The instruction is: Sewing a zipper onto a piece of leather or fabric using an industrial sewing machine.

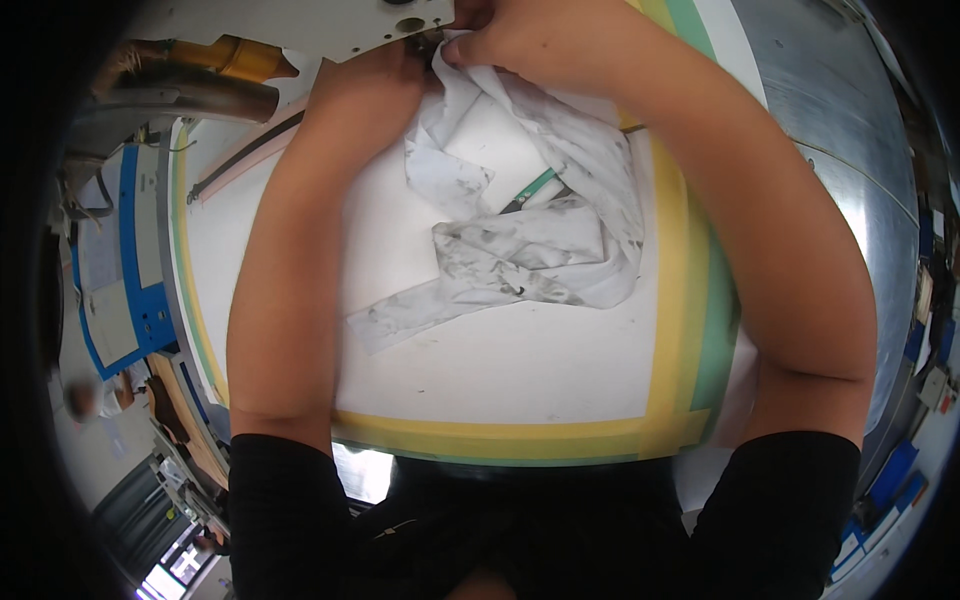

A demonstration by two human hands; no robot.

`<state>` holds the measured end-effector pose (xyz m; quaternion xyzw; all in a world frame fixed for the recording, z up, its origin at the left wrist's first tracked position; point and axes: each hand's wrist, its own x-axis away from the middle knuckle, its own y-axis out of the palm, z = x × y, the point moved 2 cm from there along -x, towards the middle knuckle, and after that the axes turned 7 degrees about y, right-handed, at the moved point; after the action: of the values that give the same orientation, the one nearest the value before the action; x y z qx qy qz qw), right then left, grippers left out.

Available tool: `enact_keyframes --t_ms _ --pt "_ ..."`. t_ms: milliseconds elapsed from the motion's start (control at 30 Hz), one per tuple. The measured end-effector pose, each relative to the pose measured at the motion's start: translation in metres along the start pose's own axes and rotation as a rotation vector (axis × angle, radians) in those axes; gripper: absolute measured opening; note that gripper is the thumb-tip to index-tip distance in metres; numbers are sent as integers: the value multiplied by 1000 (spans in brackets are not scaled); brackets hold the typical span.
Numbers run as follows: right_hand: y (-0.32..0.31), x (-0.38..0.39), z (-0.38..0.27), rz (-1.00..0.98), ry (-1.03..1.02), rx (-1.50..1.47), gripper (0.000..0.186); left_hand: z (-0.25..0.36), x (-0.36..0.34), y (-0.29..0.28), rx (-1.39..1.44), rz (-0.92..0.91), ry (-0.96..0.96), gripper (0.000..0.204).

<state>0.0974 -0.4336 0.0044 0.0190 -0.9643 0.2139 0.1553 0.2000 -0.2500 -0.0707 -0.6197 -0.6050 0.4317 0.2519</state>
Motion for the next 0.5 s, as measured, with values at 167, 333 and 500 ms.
enact_keyframes --t_ms 167,333,500 --pt "7 -5 8 303 -336 342 29 0 -10 0 65 -153 -19 20" --pt "-12 12 -30 59 -125 591 26 -5 3 8 8 -194 -80 19" --pt "-30 25 -22 126 -67 613 21 -1 -8 9 43 -80 -136 22"
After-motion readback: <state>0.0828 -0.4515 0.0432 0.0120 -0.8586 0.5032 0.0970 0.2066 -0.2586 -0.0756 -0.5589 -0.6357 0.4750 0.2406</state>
